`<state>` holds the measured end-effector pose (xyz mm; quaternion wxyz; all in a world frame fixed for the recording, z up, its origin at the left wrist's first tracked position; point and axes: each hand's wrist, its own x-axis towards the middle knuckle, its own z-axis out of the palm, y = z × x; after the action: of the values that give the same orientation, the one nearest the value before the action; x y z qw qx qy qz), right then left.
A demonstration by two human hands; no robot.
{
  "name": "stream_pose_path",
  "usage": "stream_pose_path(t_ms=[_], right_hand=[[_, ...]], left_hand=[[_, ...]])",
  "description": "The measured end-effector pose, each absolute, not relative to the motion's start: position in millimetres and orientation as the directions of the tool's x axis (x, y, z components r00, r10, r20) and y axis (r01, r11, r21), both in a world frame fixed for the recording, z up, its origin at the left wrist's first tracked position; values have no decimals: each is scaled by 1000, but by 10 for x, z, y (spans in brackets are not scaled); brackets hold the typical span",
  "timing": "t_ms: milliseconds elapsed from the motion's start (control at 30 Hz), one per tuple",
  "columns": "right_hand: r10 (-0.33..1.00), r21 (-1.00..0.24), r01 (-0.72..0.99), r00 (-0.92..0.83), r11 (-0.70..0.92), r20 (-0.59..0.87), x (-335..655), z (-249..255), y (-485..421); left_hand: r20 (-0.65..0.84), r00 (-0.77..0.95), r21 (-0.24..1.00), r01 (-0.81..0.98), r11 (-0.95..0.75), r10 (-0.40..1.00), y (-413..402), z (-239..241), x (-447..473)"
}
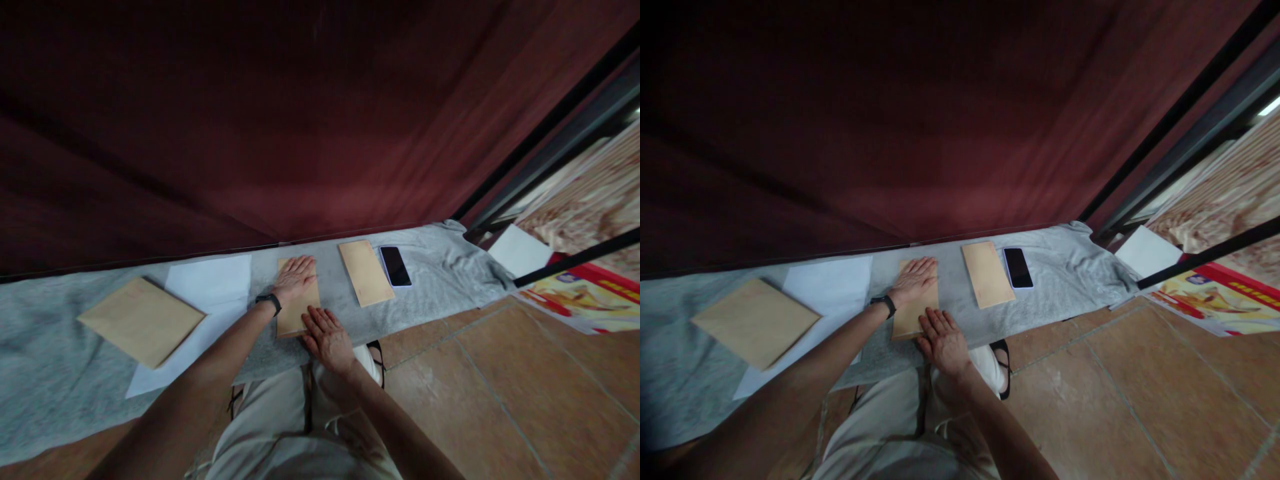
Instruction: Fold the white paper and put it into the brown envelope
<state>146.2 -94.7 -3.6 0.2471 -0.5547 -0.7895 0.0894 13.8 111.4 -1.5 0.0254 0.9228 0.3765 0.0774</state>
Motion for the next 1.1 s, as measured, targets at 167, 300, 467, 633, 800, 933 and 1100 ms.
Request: stream_pose_path(t_ms=[167,300,467,633,800,933,1100], right_hand=[[918,-409,834,-261,371,300,1456,-23,-956],[913,-410,834,-242,369,329,1445,-11,-966],[891,-427,802,-270,418,366,1476,-31,-1008],[870,-462,751,-309,471,384,1519,-65,-1073],[882,-484,752,-286,448,374,1533,-61,-1127],[887,-485,760,-262,433,381,1551,-87,-1231],[901,-490,782,-206,386,381,1555,-116,-1324]], left_hand=[[113,736,112,658,-744,668,927,-39,116],[101,767,133,621,-772,634,689,-66,68],[89,780,168,601,-782,619,419,-133,-53],[105,776,211,593,-777,622,167,-151,-223],[133,780,224,577,-785,611,-161,-69,-401],[161,774,230,574,-786,612,-430,-15,-561],[221,693,257,637,-726,686,-646,5,-691]])
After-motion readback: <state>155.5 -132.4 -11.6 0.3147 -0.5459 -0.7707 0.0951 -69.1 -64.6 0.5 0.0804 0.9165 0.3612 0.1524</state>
